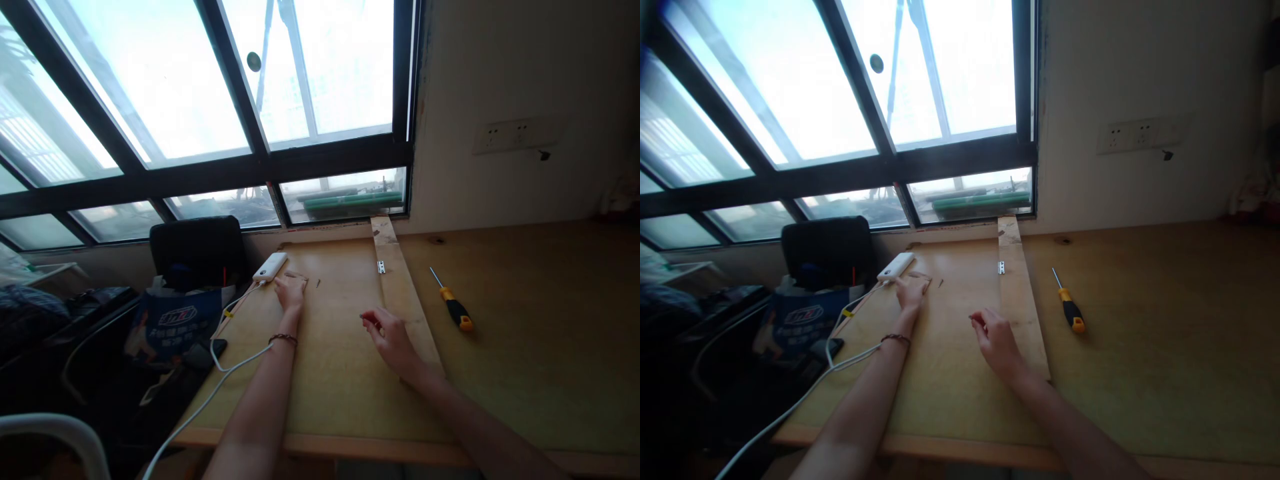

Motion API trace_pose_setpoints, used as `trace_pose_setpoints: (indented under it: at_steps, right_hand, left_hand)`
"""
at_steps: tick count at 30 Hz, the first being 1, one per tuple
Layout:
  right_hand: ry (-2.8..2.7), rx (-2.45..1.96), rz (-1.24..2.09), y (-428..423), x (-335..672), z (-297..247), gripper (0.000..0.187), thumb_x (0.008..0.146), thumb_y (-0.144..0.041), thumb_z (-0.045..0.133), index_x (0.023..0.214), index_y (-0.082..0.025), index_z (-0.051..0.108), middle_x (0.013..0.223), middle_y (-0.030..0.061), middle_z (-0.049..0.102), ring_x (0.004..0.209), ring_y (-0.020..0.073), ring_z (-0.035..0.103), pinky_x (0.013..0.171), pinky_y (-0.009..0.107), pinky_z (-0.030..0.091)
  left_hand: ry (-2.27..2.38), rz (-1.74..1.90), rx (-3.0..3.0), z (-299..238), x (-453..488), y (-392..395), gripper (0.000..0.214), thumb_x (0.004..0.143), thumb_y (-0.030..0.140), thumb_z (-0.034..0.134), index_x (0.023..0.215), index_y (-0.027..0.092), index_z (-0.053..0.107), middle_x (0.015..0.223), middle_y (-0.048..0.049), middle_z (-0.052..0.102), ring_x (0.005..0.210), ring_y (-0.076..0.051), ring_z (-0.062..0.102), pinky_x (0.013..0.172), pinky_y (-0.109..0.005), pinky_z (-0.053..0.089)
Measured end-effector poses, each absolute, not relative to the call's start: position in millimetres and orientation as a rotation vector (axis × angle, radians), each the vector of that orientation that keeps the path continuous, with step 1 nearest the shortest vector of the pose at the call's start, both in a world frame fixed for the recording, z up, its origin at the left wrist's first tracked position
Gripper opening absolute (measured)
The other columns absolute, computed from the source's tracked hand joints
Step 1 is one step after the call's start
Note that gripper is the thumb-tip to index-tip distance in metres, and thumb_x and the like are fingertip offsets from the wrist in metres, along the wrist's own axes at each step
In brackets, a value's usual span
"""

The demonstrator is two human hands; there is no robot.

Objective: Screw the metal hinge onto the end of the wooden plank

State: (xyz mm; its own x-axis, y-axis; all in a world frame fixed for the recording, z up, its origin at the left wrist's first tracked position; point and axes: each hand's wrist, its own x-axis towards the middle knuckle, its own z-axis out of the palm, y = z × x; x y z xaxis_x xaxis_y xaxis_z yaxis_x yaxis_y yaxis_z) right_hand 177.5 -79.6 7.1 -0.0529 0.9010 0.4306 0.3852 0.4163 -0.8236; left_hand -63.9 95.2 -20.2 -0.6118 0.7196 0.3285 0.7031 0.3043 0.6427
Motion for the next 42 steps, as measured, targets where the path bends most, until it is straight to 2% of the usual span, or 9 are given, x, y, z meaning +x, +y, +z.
trace_pose_setpoints:
  at_steps: [3, 5, 10, 22, 26, 29, 32, 42]
  right_hand:
    - [-1.645, -1.143, 0.612, -80, 179, 11, 0.011, 0.081, -0.023, 0.047, 0.082, -0.023, 0.058, 0.077, 0.004, 0.062, 0.071, 0.0173, 0.058, 0.062, 0.029, 0.044]
    - [-1.637, -1.149, 0.614, -79, 180, 12, 0.01, 0.081, -0.023, 0.048, 0.082, -0.023, 0.058, 0.077, 0.0038, 0.062, 0.071, 0.0173, 0.058, 0.062, 0.029, 0.044]
    - [-1.626, -1.149, 0.626, -80, 180, 13, 0.01, 0.08, -0.023, 0.048, 0.081, -0.023, 0.058, 0.076, 0.0035, 0.062, 0.071, 0.0172, 0.058, 0.063, 0.029, 0.044]
    - [-1.639, -1.168, 0.622, -80, 180, 13, 0.011, 0.081, -0.022, 0.048, 0.081, -0.021, 0.059, 0.076, 0.0035, 0.062, 0.069, 0.0161, 0.057, 0.061, 0.027, 0.043]
    - [-1.649, -1.174, 0.616, -79, 180, 13, 0.011, 0.081, -0.021, 0.048, 0.081, -0.02, 0.058, 0.076, 0.0037, 0.062, 0.069, 0.0157, 0.057, 0.062, 0.027, 0.042]
    - [-1.656, -1.173, 0.605, -80, 179, 13, 0.011, 0.082, -0.02, 0.047, 0.081, -0.019, 0.058, 0.076, 0.0037, 0.061, 0.069, 0.0152, 0.056, 0.061, 0.026, 0.042]
    - [-1.665, -1.172, 0.599, -82, 179, 13, 0.011, 0.082, -0.019, 0.047, 0.081, -0.018, 0.058, 0.076, 0.0034, 0.061, 0.069, 0.0148, 0.056, 0.061, 0.026, 0.041]
    - [-1.676, -1.187, 0.598, -82, 178, 16, 0.012, 0.081, -0.019, 0.047, 0.08, -0.017, 0.059, 0.075, 0.0034, 0.061, 0.069, 0.0149, 0.056, 0.062, 0.026, 0.041]
  left_hand:
    - [2.741, 1.057, 1.372, -22, -55, 93, 0.069, 0.061, 0.047, 0.065, 0.114, 0.007, 0.045, 0.121, -0.0243, 0.043, 0.11, -0.036, 0.041, 0.084, -0.043, 0.037]
    - [2.812, 0.935, 1.461, -23, -53, 91, 0.065, 0.067, 0.052, 0.058, 0.115, 0.01, 0.047, 0.125, -0.0222, 0.041, 0.111, -0.036, 0.04, 0.084, -0.045, 0.037]
    - [2.618, 0.751, 1.733, -25, -53, 89, 0.046, 0.078, 0.049, 0.044, 0.104, 0.015, 0.058, 0.112, -0.0165, 0.054, 0.106, -0.032, 0.044, 0.083, -0.041, 0.037]
    - [2.597, 0.727, 1.837, -29, -39, 84, 0.047, 0.079, 0.051, 0.04, 0.105, 0.017, 0.059, 0.113, -0.0179, 0.053, 0.105, -0.034, 0.043, 0.083, -0.049, 0.035]
    - [2.557, 0.757, 1.956, -30, -36, 84, 0.048, 0.082, 0.051, 0.036, 0.106, 0.017, 0.059, 0.116, -0.0167, 0.053, 0.107, -0.032, 0.043, 0.085, -0.046, 0.035]
    - [2.344, 0.755, 2.238, -31, -35, 86, 0.041, 0.085, 0.045, 0.036, 0.112, 0.022, 0.057, 0.125, -0.0097, 0.049, 0.114, -0.025, 0.04, 0.093, -0.038, 0.032]
    - [2.203, 0.645, 2.353, -32, -35, 87, 0.034, 0.084, 0.039, 0.04, 0.111, 0.026, 0.057, 0.122, -0.005, 0.053, 0.112, -0.021, 0.042, 0.094, -0.033, 0.031]
    - [2.239, 0.624, 2.331, -26, -20, 78, 0.032, 0.086, 0.034, 0.036, 0.105, 0.028, 0.062, 0.11, -0.0059, 0.06, 0.104, -0.02, 0.047, 0.085, -0.033, 0.036]
